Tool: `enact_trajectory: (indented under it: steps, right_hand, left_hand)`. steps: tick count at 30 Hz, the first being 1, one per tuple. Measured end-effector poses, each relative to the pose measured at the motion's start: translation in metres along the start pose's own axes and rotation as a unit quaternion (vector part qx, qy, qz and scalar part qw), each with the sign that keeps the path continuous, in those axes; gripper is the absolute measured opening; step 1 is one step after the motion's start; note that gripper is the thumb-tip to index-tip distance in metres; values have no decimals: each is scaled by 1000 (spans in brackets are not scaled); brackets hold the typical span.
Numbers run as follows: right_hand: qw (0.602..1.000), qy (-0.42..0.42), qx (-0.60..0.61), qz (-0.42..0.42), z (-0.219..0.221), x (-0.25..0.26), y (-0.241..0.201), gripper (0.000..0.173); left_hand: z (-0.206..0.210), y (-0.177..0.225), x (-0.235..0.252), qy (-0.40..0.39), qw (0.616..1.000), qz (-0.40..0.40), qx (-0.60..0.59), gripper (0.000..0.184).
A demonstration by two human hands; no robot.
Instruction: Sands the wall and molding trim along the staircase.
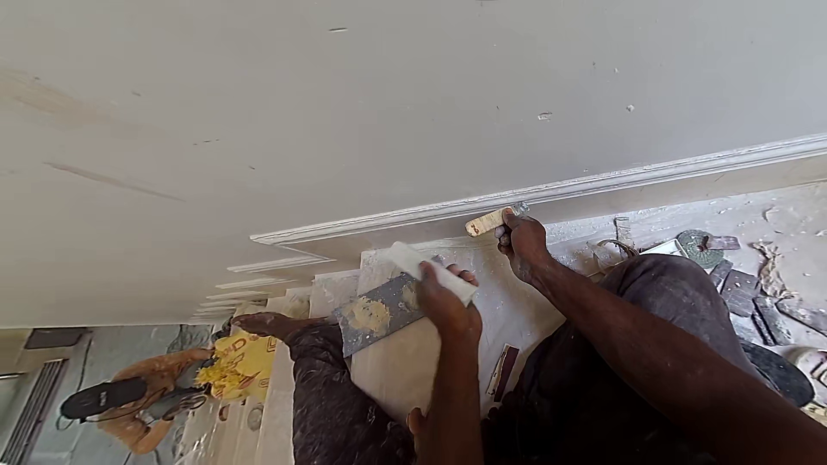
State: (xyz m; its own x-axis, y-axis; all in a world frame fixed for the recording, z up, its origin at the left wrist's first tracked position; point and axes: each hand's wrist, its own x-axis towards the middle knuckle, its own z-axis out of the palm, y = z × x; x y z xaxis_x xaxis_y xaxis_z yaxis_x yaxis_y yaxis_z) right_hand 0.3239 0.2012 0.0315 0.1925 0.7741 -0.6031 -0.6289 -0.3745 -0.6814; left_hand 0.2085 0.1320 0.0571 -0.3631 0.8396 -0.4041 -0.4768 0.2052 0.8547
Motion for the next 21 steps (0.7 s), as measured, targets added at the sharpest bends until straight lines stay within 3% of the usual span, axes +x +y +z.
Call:
enact_trajectory:
  steps: [4, 9, 14, 19, 21]
  right_hand:
    - [1000, 6, 9, -6, -4, 0, -1, 28]
    - [1000, 8, 9, -4, -4, -2, -3, 28]
    - [1000, 8, 24, -4, -7, -1, -3, 29]
    - [1000, 5, 17, -10, -7, -1, -5, 27]
    - [1000, 10, 13, -11, -6, -1, -5, 28]
  left_hand:
    - [2, -1, -6, -130, 984, -82, 95, 32]
    - [5, -7, 1, -4, 1000, -8, -14, 32]
    - [12, -6, -7, -111, 984, -102, 94, 34]
    - [13, -6, -5, 10, 1000, 1, -23, 33]
    - [16, -14, -9, -36, 999, -20, 27, 35]
